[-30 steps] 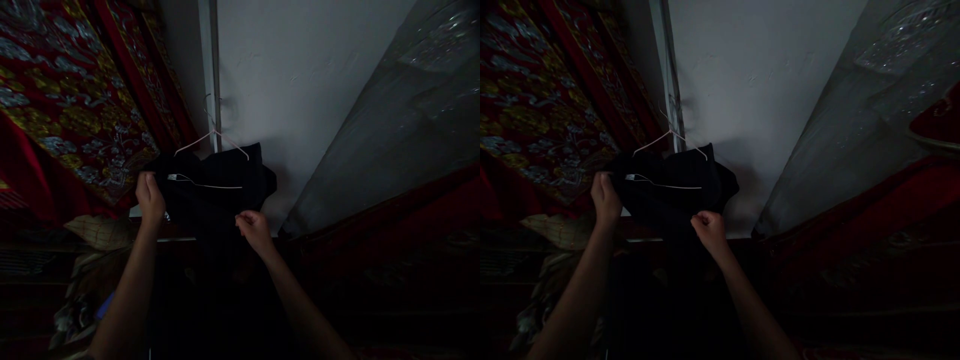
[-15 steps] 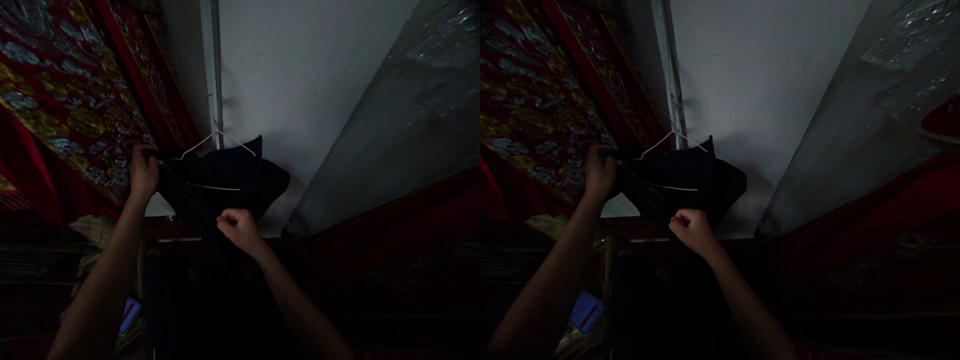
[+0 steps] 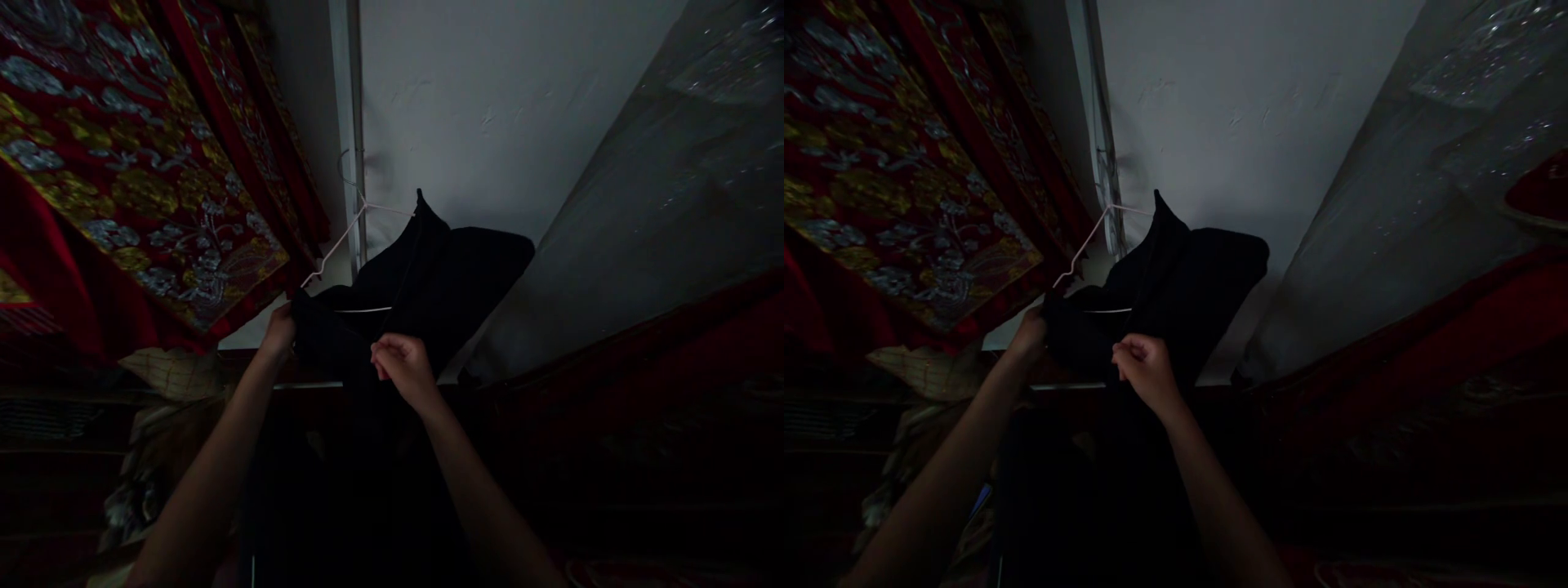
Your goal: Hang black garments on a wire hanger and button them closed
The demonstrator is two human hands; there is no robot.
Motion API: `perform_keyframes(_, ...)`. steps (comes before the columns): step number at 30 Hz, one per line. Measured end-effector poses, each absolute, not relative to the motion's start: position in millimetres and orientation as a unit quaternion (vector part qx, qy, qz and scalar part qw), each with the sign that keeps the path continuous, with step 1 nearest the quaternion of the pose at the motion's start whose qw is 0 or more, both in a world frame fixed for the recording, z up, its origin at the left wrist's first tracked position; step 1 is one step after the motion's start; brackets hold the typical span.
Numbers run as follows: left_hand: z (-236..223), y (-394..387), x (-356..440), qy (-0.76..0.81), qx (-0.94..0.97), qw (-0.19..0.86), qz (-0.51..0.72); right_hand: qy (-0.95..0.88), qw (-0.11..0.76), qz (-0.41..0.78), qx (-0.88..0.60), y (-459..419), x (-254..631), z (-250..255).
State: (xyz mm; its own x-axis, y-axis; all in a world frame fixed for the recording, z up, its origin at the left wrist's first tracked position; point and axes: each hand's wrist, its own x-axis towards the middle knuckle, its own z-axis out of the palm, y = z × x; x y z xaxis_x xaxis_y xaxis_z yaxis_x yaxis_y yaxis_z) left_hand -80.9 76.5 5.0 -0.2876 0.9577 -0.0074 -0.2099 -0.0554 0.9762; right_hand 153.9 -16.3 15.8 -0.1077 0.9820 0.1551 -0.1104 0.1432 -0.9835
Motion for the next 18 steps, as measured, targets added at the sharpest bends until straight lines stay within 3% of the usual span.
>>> perform_keyframes(9,-3.4,46.6,-55.9,0.541,0.445,0.407,0.586,-0.463,0.633,0.456,-0.42,-41.2,184.2,16.3)
perform_keyframes(18,5.0,47.4,-54.1,0.489,0.322,0.525,0.618,-0.626,0.527,0.427,-0.385,-48.9,162.1,18.0)
